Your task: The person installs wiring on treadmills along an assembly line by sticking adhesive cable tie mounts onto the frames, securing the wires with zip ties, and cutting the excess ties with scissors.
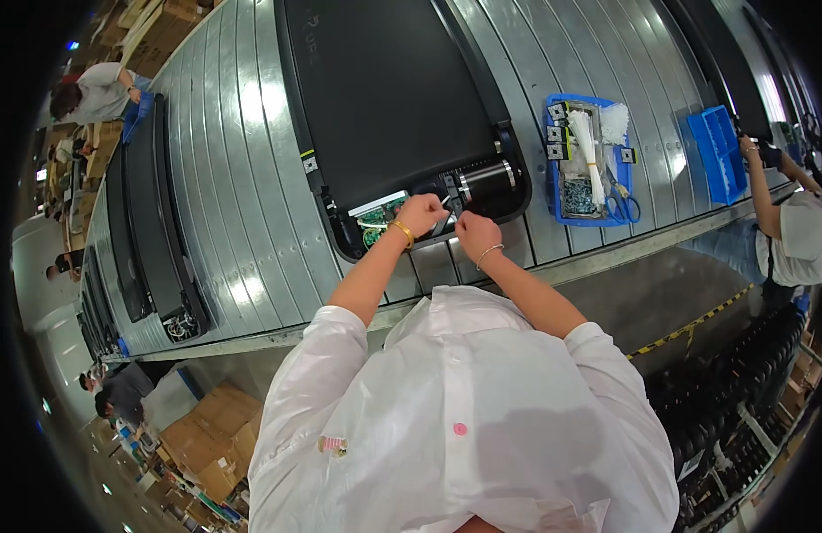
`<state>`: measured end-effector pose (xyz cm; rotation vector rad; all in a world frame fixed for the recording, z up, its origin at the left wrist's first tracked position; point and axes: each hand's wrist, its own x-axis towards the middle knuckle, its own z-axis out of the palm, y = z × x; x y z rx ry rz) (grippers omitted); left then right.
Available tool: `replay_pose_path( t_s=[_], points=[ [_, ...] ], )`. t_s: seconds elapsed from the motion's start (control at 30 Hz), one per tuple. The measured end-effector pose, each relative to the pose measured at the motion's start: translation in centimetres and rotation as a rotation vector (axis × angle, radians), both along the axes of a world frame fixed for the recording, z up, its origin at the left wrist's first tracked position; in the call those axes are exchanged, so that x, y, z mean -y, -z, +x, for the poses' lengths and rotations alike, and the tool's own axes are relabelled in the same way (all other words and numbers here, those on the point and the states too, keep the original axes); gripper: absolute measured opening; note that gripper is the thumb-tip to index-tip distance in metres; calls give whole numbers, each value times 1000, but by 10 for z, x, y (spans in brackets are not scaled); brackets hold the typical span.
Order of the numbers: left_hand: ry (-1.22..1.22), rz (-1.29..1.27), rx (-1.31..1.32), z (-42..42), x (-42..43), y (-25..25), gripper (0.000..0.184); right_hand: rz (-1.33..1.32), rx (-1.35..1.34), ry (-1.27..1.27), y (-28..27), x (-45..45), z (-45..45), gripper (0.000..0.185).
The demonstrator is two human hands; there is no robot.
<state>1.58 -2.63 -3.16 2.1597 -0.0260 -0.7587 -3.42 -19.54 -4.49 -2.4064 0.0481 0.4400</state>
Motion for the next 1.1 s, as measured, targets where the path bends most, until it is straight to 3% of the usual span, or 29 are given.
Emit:
replay_pose_path(
  t_s=[0.13, 0.27, 0.57, 0.83, 1.1],
  points=[
    [-73, -203, -36, -1, -13, 18, 10, 206, 119, 125, 7, 7, 0, 13],
    [-139, -287, -113, -1, -10, 10, 12, 417, 20, 237, 17, 0, -1, 13],
    [-80, -458, -262, 12, -20, 18, 16, 496, -15, 309, 17, 2, -2, 13],
    [-24, -406, -272, 14, -17, 19, 18, 446, 37, 191, 8, 3, 3, 8],
    [-6, -332, -220, 5, -12, 21, 17, 123, 240, -310, -12, -3, 18, 22]
  ],
)
